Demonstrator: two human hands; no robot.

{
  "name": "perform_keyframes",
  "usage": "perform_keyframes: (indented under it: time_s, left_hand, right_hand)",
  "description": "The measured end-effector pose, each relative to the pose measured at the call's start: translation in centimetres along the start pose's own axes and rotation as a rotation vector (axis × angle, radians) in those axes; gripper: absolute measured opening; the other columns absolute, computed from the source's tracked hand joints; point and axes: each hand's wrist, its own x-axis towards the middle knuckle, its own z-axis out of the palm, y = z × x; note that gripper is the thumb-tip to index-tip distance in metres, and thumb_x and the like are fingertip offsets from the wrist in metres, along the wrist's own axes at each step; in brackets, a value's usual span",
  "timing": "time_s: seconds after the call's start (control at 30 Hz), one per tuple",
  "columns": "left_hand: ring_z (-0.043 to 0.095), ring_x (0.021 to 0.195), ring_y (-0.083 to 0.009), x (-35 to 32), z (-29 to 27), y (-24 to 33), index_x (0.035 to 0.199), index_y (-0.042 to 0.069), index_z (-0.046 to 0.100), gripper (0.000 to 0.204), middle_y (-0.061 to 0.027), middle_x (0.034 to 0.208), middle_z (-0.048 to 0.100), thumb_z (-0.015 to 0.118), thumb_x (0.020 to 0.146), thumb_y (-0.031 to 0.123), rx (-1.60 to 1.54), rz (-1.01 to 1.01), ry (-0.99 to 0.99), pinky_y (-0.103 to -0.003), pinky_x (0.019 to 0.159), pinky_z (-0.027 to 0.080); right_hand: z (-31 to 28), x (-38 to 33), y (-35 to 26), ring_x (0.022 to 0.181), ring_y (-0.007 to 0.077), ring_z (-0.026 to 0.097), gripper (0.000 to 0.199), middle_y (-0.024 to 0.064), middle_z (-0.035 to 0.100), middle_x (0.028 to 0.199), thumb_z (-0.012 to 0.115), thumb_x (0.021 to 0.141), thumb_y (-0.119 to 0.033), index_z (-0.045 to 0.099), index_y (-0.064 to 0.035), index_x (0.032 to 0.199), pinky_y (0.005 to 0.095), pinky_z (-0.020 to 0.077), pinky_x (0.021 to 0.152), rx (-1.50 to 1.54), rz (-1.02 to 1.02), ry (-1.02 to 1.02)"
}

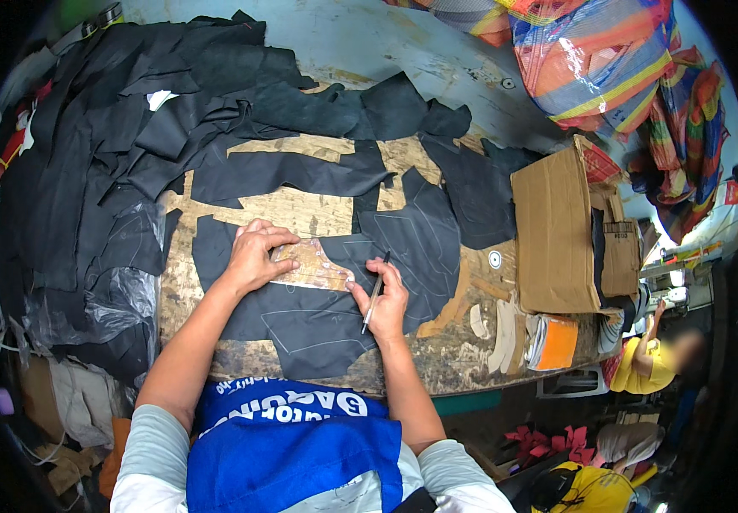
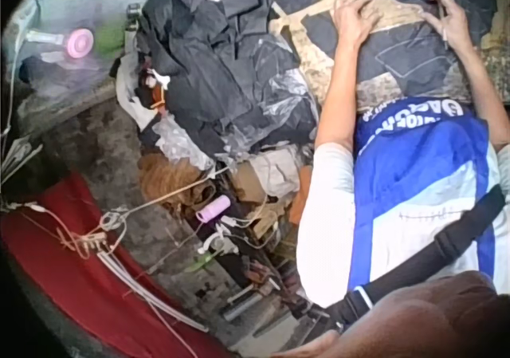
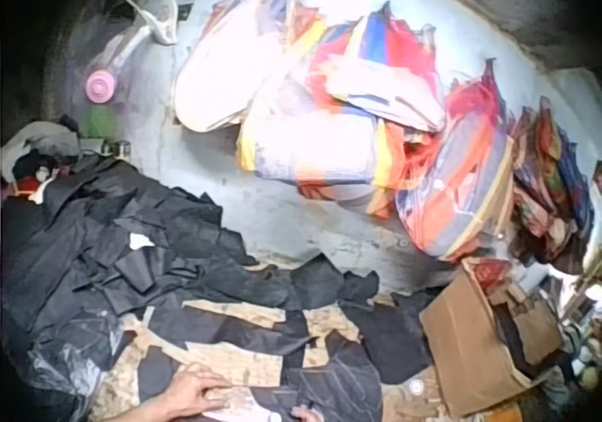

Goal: The person lays out black fabric on a work table, places a paper pattern on top, and traces the outline with a marker. They then use shears to cut along the marked lines, producing fabric pieces that are set aside on the table.

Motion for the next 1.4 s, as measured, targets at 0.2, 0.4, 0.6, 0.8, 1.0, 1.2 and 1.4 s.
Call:
perform_keyframes:
  time_s: [0.2,0.4,0.6,0.8,1.0,1.2,1.4]
  left_hand:
    - [0.052,0.100,-0.0200,0.4,0.3,0.2,0.096,0.015,0.071,0.042,0.0000,0.101,0.067,0.081,0.057,0.029,0.019,-0.035,0.011,-0.037,0.090,0.034]
    - [0.053,0.098,-0.0198,1.3,0.1,0.2,0.097,0.016,0.071,0.044,0.0003,0.099,0.067,0.081,0.057,0.030,-0.025,-0.031,-0.030,-0.037,0.089,0.034]
    - [0.054,0.095,-0.0190,1.2,0.1,0.2,0.106,0.017,0.067,0.053,-0.0004,0.097,0.068,0.081,0.056,0.028,-0.019,-0.042,-0.058,-0.037,0.093,0.033]
    - [0.054,0.095,-0.0190,1.2,-0.1,0.5,0.106,0.017,0.067,0.052,0.0013,0.097,0.068,0.081,0.057,0.026,-0.041,-0.031,-0.051,-0.037,0.092,0.033]
    - [0.054,0.097,-0.0236,0.1,0.3,2.6,0.099,0.013,0.067,0.033,-0.0047,0.098,0.060,0.071,0.067,0.017,0.217,0.191,-0.046,-0.036,0.089,0.037]
    - [0.052,0.103,-0.0304,-3.7,3.7,7.2,0.103,-0.002,0.061,0.039,-0.0188,0.105,0.057,0.062,0.076,0.026,0.578,0.202,-0.183,-0.043,0.089,0.040]
    - [0.024,0.130,-0.0425,-6.4,5.1,8.1,0.130,0.003,0.046,0.076,-0.0270,0.137,0.033,0.047,0.081,0.062,0.519,0.116,-0.266,-0.063,0.101,0.020]
  right_hand:
    - [0.2,-0.1,0.2,0.101,0.0276,0.060,0.039,0.0136,0.064,0.098,0.080,0.063,-0.006,0.058,-0.0011,0.095,0.0337,0.0460,0.087,0.012,0.024,0.016]
    - [0.2,-0.1,0.3,0.101,0.0294,0.060,0.036,0.0140,0.063,0.098,0.077,0.064,-0.004,0.058,-0.0012,0.095,0.0346,0.0457,0.088,0.034,0.040,0.015]
    - [0.0,-0.1,0.2,0.102,0.0308,0.059,0.037,0.0146,0.063,0.098,0.077,0.064,-0.003,0.058,-0.0016,0.096,0.0353,0.0454,0.088,0.063,0.040,0.008]
    - [-0.1,-0.1,0.0,0.103,0.0319,0.058,0.037,0.0148,0.063,0.099,0.076,0.063,-0.002,0.058,-0.0024,0.096,0.0366,0.0442,0.090,0.062,0.050,0.001]
    - [-0.2,0.0,-0.4,0.102,0.0330,0.057,0.030,0.0143,0.064,0.098,0.071,0.068,-0.002,0.059,-0.0033,0.095,0.0378,0.0436,0.091,-0.005,-0.045,-0.039]
    - [0.2,2.3,-2.2,0.089,0.0203,0.062,0.019,0.0119,0.063,0.101,0.052,0.090,-0.007,0.063,-0.0005,0.104,0.0285,0.0482,0.079,0.121,0.226,-0.108]
    - [4.8,3.9,-4.9,0.068,0.0104,0.056,0.017,0.0071,0.062,0.077,0.059,0.087,-0.014,0.063,0.0031,0.089,0.0248,0.0462,0.060,0.613,0.317,-0.455]
